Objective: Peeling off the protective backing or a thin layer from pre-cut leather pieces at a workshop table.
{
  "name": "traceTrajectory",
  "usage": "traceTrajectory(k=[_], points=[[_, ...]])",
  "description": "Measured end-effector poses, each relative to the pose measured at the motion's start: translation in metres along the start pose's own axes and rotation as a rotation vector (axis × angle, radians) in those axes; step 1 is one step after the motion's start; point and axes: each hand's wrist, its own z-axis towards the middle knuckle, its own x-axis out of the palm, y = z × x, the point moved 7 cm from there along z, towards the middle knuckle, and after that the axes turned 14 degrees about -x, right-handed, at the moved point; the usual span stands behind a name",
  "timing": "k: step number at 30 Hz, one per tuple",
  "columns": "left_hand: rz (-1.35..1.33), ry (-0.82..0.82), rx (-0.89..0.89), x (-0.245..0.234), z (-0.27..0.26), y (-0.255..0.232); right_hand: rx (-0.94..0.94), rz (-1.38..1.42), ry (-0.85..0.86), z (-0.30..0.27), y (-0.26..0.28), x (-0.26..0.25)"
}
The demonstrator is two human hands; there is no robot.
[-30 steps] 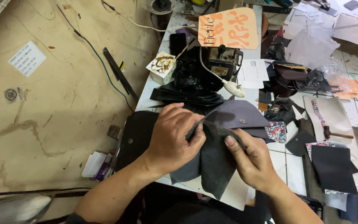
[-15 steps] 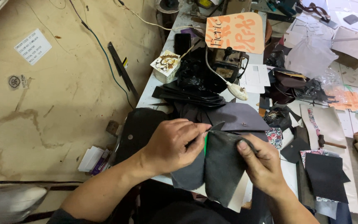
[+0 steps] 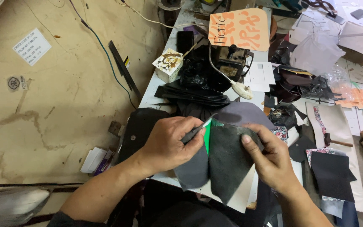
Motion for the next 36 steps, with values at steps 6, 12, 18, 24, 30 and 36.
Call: traceTrajectory(k=[6, 12, 18, 24, 30, 36], points=[[0.064, -0.064, 0.012, 0.005, -0.002, -0.004, -0.365, -0.250, 0.121, 0.020, 0.063, 0.010], [0.105, -0.092, 0.039, 0.008, -0.005, -0.017, -0.345, -0.726, 0.183, 0.028, 0.067, 0.016], [0.020, 0.017, 0.080, -0.003, -0.010, -0.040, -0.181, -0.755, 0.277, 0.035, 0.052, 0.014], [0.062, 0.056, 0.060, 0.001, -0.009, -0.033, -0.321, -0.608, 0.405, 0.033, 0.034, 0.029], [0.308, 0.166, -0.068, 0.011, 0.000, -0.020, -0.367, -0.406, 0.482, 0.037, 0.056, 0.043], [0.001, 0.119, 0.070, -0.010, 0.003, -0.027, -0.321, -0.177, 0.397, 0.039, 0.061, 0.020]])
